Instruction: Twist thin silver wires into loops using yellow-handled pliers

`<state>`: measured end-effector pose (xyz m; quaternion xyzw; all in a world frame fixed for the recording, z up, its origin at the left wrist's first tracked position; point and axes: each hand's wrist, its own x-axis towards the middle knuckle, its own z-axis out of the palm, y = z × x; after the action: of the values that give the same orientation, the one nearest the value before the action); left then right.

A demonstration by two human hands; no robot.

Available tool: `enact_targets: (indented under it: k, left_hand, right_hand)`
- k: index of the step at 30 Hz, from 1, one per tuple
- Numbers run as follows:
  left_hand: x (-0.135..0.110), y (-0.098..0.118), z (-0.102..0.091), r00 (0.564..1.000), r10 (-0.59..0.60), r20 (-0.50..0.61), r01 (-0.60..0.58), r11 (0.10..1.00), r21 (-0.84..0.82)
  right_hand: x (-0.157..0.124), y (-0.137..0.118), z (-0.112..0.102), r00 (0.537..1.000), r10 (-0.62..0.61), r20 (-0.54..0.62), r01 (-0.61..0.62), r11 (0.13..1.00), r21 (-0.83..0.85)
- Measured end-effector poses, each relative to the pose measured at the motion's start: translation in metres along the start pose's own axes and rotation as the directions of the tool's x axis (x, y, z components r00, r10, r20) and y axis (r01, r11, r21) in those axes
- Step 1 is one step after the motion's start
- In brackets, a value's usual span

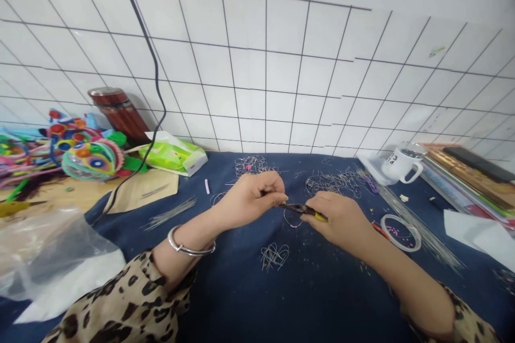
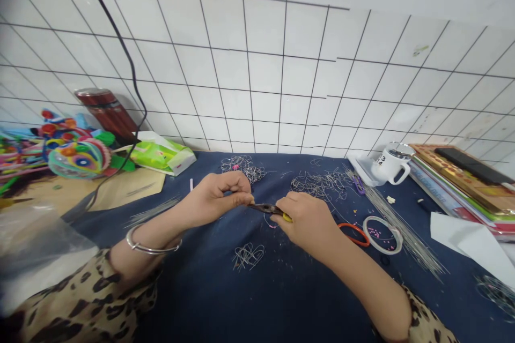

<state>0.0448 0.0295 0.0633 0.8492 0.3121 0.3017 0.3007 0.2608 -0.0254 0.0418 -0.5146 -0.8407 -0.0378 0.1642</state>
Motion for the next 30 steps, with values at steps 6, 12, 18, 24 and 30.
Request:
enact_targets:
  k: [6, 12, 18, 24, 30]
  left_hand:
    - [-0.001, 0.000, 0.002, 0.999, 0.018, -0.029, -0.018, 1.000, 0.008]
    - [0.002, -0.003, 0.000, 0.998, -0.061, 0.018, 0.063, 0.963, -0.262]
    - [0.004, -0.006, -0.006, 0.992, -0.092, 0.091, 0.113, 0.958, -0.263]
    - [0.003, -0.010, -0.009, 0.991, -0.124, 0.051, 0.132, 0.968, -0.214]
    - [0.006, -0.021, -0.006, 0.966, -0.257, 0.013, 0.251, 0.927, -0.279]
  right_hand:
    - [0.003, 0.001, -0.004, 0.996, 0.033, 0.078, -0.039, 0.997, 0.072]
    - [0.004, 0.008, -0.001, 1.000, -0.008, 0.000, 0.008, 0.995, 0.096]
    - [0.003, 0.009, 0.004, 0.997, -0.033, -0.070, 0.036, 0.999, 0.040]
    - [0.004, 0.007, 0.006, 1.000, -0.013, -0.026, 0.014, 0.999, 0.051]
    - [0.004, 0.008, 0.010, 0.984, -0.049, -0.170, 0.039, 0.997, -0.062]
